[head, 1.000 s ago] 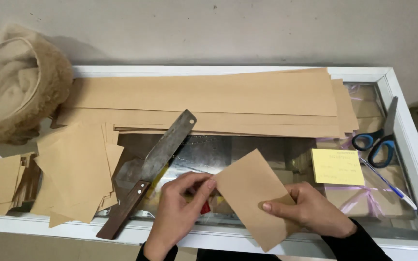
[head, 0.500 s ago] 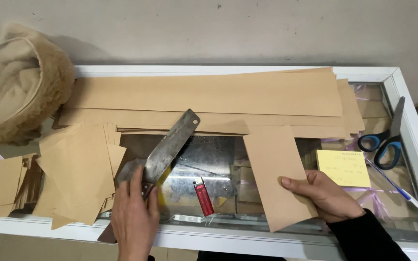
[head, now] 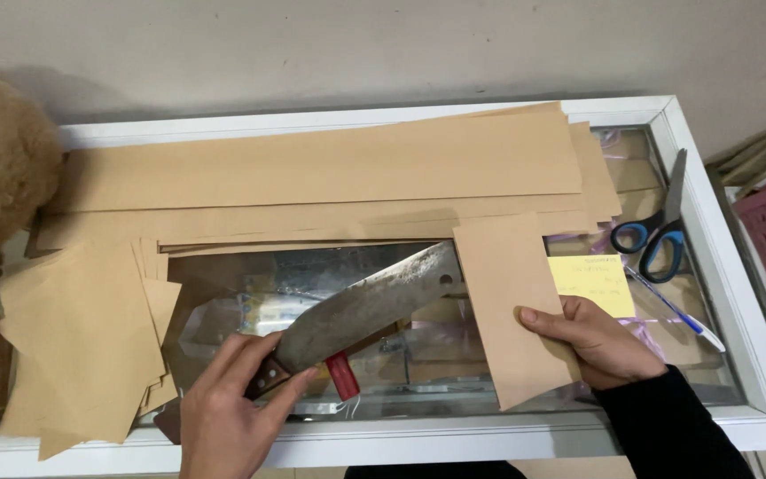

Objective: Folding brown paper strips and cutting them with a large knife while using a lighter to singe edges.

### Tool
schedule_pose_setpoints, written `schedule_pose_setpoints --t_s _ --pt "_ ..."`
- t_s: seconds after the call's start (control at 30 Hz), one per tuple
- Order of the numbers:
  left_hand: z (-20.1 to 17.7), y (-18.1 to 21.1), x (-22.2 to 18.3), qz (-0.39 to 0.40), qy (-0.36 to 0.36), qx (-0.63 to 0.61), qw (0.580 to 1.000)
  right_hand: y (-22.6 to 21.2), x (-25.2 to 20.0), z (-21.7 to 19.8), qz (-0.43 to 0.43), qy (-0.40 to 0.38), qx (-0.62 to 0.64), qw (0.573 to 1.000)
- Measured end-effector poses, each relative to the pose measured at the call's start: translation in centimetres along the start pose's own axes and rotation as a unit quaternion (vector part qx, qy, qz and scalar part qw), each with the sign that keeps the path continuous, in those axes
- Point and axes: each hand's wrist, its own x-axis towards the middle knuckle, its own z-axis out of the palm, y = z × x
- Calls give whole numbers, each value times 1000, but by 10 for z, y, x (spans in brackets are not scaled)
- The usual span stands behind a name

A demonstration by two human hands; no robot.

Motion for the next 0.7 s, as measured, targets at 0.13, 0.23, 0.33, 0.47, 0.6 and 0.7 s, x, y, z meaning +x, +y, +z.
schedule_pose_setpoints --t_s 0.13,0.23,0.33,0.47,0.6,0.7 --pt "6 -3 2 16 -7 16 1000 6 4 -18 -3 5 -8 1000" --pt "4 5 8 -19 -62 18 998 3 1 -17 3 18 3 1000" --pt "8 5 8 -12 -74 34 997 2 -3 -13 7 24 1 1000" --pt "12 7 9 -9 -69 39 997 2 -6 -12 -3 17 0 1000" --pt "13 5 8 1 -48 49 998 -1 -4 -15 -7 36 -24 999" --pt "12 4 8 23 -32 51 998 0 -2 -19 -19 29 -21 999"
